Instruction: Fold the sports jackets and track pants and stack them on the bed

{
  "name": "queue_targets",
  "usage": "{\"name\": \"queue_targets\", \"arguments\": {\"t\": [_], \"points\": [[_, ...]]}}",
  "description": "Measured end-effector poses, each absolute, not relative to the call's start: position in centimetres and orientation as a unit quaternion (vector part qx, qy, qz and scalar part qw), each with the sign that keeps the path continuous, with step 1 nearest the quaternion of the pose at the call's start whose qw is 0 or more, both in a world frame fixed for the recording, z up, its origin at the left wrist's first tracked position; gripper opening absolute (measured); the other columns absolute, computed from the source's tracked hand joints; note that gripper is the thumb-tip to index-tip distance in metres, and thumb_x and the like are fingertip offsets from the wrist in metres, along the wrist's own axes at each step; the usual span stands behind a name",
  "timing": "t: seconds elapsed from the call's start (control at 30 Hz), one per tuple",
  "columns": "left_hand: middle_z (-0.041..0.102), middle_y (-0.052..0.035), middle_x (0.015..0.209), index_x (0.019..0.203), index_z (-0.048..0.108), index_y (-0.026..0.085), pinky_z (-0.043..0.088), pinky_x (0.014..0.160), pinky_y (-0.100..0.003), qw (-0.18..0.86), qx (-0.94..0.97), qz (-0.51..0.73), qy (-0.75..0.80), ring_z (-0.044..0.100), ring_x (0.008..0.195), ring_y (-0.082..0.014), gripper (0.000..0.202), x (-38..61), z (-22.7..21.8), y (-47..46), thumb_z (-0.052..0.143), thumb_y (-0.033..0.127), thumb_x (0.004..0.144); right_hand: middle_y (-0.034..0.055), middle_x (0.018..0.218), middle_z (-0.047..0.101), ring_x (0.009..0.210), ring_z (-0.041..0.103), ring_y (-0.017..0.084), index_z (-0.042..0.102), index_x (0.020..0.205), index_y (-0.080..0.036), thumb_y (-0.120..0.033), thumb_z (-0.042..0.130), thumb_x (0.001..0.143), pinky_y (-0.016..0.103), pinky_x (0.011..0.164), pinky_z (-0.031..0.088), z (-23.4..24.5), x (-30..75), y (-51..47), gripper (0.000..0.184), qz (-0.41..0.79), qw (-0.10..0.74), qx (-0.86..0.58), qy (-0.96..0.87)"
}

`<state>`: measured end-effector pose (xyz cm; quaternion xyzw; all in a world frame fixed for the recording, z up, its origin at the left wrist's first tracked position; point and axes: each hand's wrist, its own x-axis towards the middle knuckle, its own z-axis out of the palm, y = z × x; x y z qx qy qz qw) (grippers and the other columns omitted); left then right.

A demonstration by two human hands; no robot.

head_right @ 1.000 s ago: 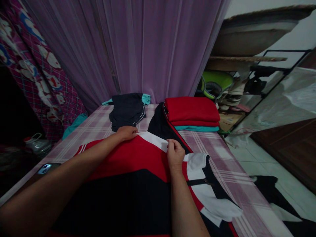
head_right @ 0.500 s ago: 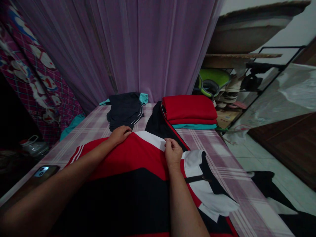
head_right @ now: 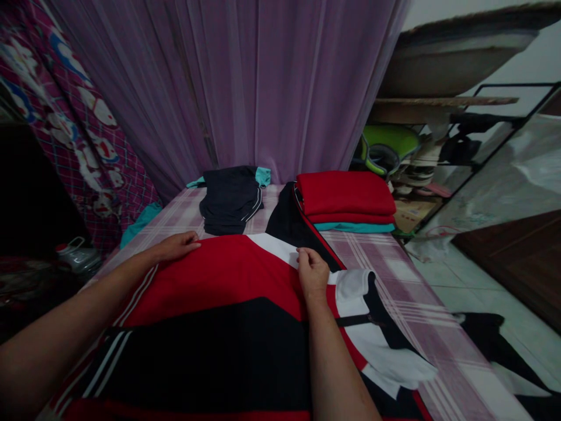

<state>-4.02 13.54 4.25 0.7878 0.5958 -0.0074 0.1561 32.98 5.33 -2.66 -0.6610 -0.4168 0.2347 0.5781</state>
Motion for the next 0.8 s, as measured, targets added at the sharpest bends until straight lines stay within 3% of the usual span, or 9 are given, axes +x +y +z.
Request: {"name": "queue_targets", "arguments": {"t": [0.23,0.37,0.53,0.67,0.8], "points": [[0.069,-0.0095,0.102,0.097,0.055,0.023,0.045,0.079,-0.032,-0.065,0.777,-0.001,0.626,0.064,0.096,-0.0250,0.033,-3.2,2.8,11.6,0.033,0.047,0.095,0.0052,0.066,0.068,0.060,0.058,0.020,0.075,0.081,-0.018,-0.057,0.053,0.073,0.031,0.058,0.044,-2.8,32.9,5.4,0.046,0.241,0.575,-0.664,-0.413],[0.070,-0.0090,0.108,0.102,0.058,0.023,0.046,0.082,-0.032,-0.034,0.753,-0.015,0.657,0.064,0.101,-0.0247,0.032,-3.4,1.8,12.2,0.039,0.048,0.095,0.0050,0.066,0.068,0.059,0.058,0.019,0.075,0.080,-0.017,-0.059,0.053,0.073,0.031,0.059,0.045,-2.7,32.9,5.3,0.047,0.245,0.571,-0.662,-0.419],[0.064,-0.0115,0.129,0.126,0.055,0.019,0.045,0.095,-0.035,0.023,0.737,0.032,0.674,0.060,0.116,-0.0266,0.049,-4.3,2.3,12.3,0.037,0.051,0.094,0.0056,0.067,0.069,0.061,0.059,0.020,0.075,0.080,-0.017,-0.060,0.053,0.074,0.032,0.061,0.045,-2.7,32.9,5.3,0.048,0.242,0.567,-0.660,-0.429],[0.051,-0.0135,0.146,0.138,0.051,0.015,0.030,0.114,-0.040,-0.051,0.796,0.070,0.598,0.044,0.136,-0.0268,0.056,-3.8,1.8,10.1,0.032,0.047,0.096,0.0058,0.066,0.069,0.061,0.060,0.021,0.075,0.081,-0.017,-0.060,0.054,0.073,0.032,0.061,0.046,-2.6,32.6,5.3,0.048,0.247,0.569,-0.658,-0.427],[0.038,-0.0102,0.157,0.148,0.040,0.020,0.018,0.119,-0.048,-0.005,0.839,-0.002,0.545,0.029,0.146,-0.0267,0.063,-2.7,-0.5,8.0,0.030,0.053,0.096,0.0064,0.066,0.070,0.061,0.061,0.021,0.075,0.081,-0.017,-0.061,0.053,0.073,0.032,0.061,0.046,-2.6,32.5,5.3,0.050,0.246,0.563,-0.658,-0.435]]}}
